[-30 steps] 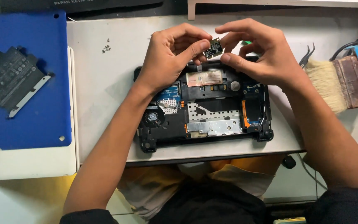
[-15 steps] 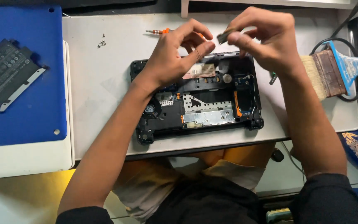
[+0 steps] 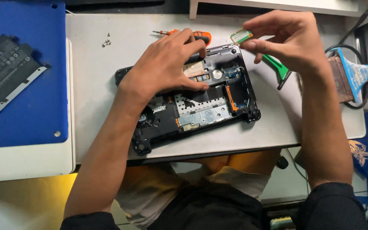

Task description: A person is performing maintenance on a laptop, including unscrewing the bottom panel, cleaning internal components with a brush, and adjusting internal parts.

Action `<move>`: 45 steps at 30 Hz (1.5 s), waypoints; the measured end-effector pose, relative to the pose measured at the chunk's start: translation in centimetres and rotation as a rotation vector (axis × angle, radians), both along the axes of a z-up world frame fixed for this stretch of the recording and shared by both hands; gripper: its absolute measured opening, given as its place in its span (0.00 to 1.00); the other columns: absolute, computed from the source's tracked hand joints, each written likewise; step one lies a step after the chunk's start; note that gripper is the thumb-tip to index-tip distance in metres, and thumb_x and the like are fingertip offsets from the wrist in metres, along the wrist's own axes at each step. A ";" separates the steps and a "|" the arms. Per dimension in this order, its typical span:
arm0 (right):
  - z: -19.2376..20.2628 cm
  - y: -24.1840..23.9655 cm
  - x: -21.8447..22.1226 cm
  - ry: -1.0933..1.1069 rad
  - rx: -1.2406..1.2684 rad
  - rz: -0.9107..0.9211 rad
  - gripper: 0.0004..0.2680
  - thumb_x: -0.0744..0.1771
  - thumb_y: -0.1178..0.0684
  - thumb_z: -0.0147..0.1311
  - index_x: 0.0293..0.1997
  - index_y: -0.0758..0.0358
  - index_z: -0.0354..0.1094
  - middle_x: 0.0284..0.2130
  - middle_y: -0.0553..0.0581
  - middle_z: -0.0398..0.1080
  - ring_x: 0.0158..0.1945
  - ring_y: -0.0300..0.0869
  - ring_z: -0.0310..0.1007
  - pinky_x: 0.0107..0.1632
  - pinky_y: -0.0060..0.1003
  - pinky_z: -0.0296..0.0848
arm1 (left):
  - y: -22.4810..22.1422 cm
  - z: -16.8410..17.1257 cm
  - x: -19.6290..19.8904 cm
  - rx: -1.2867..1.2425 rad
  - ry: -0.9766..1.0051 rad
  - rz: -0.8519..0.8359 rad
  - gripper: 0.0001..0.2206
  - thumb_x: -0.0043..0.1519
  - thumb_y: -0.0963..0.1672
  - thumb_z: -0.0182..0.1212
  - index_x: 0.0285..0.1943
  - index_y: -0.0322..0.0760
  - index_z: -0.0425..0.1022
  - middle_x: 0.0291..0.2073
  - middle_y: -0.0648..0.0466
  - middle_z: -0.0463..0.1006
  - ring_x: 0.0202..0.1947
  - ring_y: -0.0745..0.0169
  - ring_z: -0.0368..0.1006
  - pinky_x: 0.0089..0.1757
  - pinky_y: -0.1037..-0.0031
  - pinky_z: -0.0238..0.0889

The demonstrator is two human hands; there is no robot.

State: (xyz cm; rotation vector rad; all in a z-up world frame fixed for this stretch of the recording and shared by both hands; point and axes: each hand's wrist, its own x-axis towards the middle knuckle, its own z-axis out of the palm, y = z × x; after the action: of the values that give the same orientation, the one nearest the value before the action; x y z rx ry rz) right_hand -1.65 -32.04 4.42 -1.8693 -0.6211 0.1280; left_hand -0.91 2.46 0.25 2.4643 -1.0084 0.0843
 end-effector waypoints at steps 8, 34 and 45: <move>0.4 0.2 -0.6 -0.174 -0.342 -0.029 0.06 0.73 0.62 0.75 0.53 0.74 0.83 0.41 0.64 0.82 0.38 0.43 0.79 0.40 0.33 0.77 | 0.6 0.4 -0.2 -0.037 -0.073 0.017 0.29 0.55 0.56 0.91 0.58 0.45 0.84 0.53 0.54 0.76 0.50 0.51 0.76 0.56 0.52 0.72; -0.4 1.8 -1.1 -0.497 -0.298 -0.028 0.10 0.73 0.76 0.80 0.55 0.79 0.81 0.53 0.67 0.86 0.46 0.45 0.78 0.52 0.39 0.76 | -0.6 -0.5 0.0 -0.331 -0.170 -0.124 0.06 0.69 0.45 0.80 0.47 0.41 0.89 0.49 0.55 0.76 0.47 0.58 0.74 0.53 0.61 0.71; -0.8 1.8 -2.9 -0.622 -0.605 0.006 0.10 0.67 0.69 0.80 0.51 0.66 0.90 0.50 0.62 0.85 0.43 0.46 0.83 0.43 0.39 0.82 | -1.9 -1.0 -0.8 -0.184 0.010 -0.153 0.16 0.65 0.52 0.75 0.61 0.59 0.96 0.69 0.45 0.69 0.72 0.45 0.63 0.68 0.50 0.58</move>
State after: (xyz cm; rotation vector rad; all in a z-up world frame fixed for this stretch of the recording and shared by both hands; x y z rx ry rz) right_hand -4.58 -30.22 3.60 -2.5133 -1.0986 -0.3102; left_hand -1.68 0.53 -0.77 2.2134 -1.1290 0.1097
